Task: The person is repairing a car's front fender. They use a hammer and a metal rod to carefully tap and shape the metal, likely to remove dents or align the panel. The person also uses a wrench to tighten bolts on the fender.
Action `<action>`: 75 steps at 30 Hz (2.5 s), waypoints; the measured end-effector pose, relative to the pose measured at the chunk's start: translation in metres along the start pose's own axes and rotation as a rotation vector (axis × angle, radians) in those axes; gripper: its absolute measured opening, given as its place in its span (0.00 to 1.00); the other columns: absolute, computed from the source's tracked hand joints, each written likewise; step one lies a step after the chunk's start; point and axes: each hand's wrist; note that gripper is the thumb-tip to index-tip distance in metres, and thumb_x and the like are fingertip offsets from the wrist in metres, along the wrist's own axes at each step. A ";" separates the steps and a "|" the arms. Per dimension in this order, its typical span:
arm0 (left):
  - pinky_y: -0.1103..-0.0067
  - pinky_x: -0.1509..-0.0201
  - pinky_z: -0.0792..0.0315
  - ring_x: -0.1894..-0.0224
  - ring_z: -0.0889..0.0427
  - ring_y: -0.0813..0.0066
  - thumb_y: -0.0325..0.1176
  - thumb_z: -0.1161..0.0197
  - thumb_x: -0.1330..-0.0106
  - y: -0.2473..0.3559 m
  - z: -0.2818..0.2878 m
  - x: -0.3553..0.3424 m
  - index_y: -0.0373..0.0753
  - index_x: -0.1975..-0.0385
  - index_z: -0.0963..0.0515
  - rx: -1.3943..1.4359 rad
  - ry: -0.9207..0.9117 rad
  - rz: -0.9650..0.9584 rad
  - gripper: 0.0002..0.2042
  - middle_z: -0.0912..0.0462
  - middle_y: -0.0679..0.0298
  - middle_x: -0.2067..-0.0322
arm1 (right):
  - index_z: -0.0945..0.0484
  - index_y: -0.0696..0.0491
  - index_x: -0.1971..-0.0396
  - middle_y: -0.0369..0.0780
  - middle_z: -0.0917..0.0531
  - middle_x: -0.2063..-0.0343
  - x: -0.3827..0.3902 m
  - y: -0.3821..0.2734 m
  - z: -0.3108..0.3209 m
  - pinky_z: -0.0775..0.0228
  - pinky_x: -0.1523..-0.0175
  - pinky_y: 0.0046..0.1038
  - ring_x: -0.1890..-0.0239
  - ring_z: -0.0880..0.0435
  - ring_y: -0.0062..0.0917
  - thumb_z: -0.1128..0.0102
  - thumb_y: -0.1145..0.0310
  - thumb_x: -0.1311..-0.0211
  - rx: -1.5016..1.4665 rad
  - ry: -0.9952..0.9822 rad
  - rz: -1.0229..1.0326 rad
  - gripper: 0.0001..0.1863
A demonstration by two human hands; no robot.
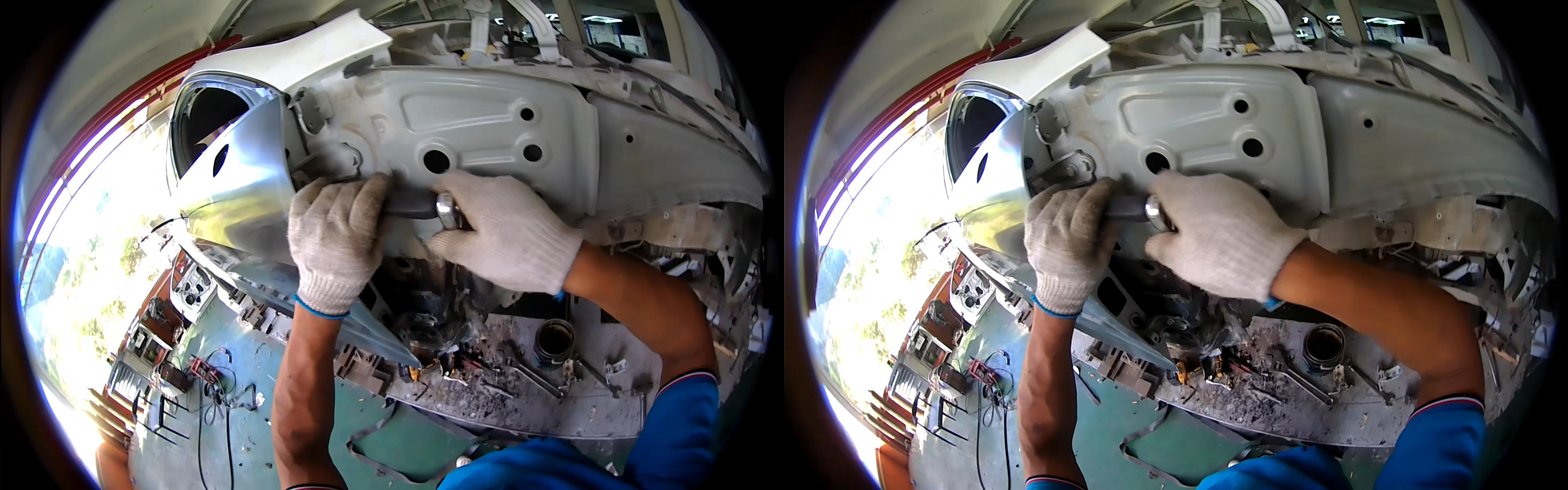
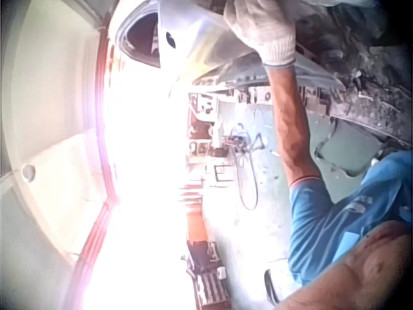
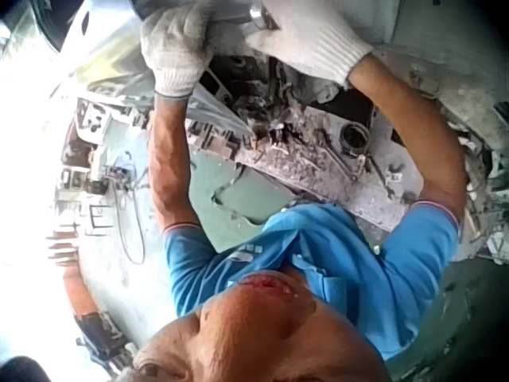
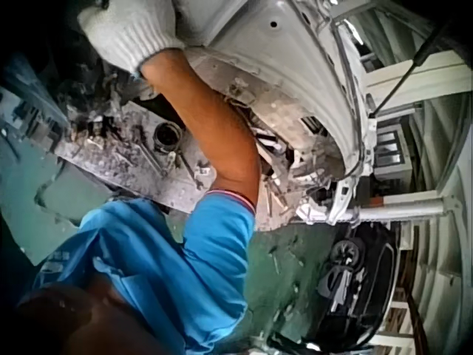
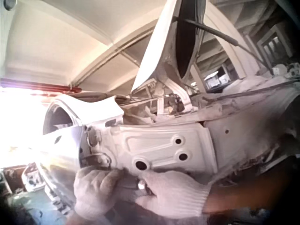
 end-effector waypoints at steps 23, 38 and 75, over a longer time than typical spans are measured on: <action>0.63 0.41 0.26 0.55 0.14 0.61 0.35 0.28 0.48 -0.003 0.011 -0.005 0.44 0.50 0.18 0.097 -0.132 0.040 0.22 0.13 0.63 0.60 | 0.26 0.60 0.48 0.46 0.16 0.70 0.004 -0.001 -0.008 0.20 0.58 0.36 0.67 0.13 0.34 0.33 0.64 0.40 0.004 0.119 0.075 0.23; 0.65 0.44 0.25 0.55 0.15 0.61 0.38 0.29 0.43 -0.014 0.020 -0.008 0.43 0.48 0.21 0.153 -0.151 -0.009 0.22 0.14 0.61 0.59 | 0.18 0.60 0.57 0.40 0.13 0.63 -0.013 -0.005 -0.042 0.23 0.59 0.27 0.64 0.17 0.22 0.32 0.61 0.35 -0.266 0.492 0.110 0.16; 0.71 0.61 0.23 0.58 0.16 0.69 0.37 0.42 0.37 -0.019 0.008 0.009 0.46 0.60 0.19 0.005 -0.101 0.022 0.09 0.16 0.67 0.65 | 0.19 0.56 0.52 0.32 0.20 0.74 -0.010 -0.034 -0.049 0.33 0.76 0.17 0.80 0.24 0.13 0.40 0.61 0.28 -0.547 0.418 -0.244 0.14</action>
Point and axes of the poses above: each hand's wrist, its own x-axis away from the middle knuckle, its own z-axis out of the back of the hand, y = z × x
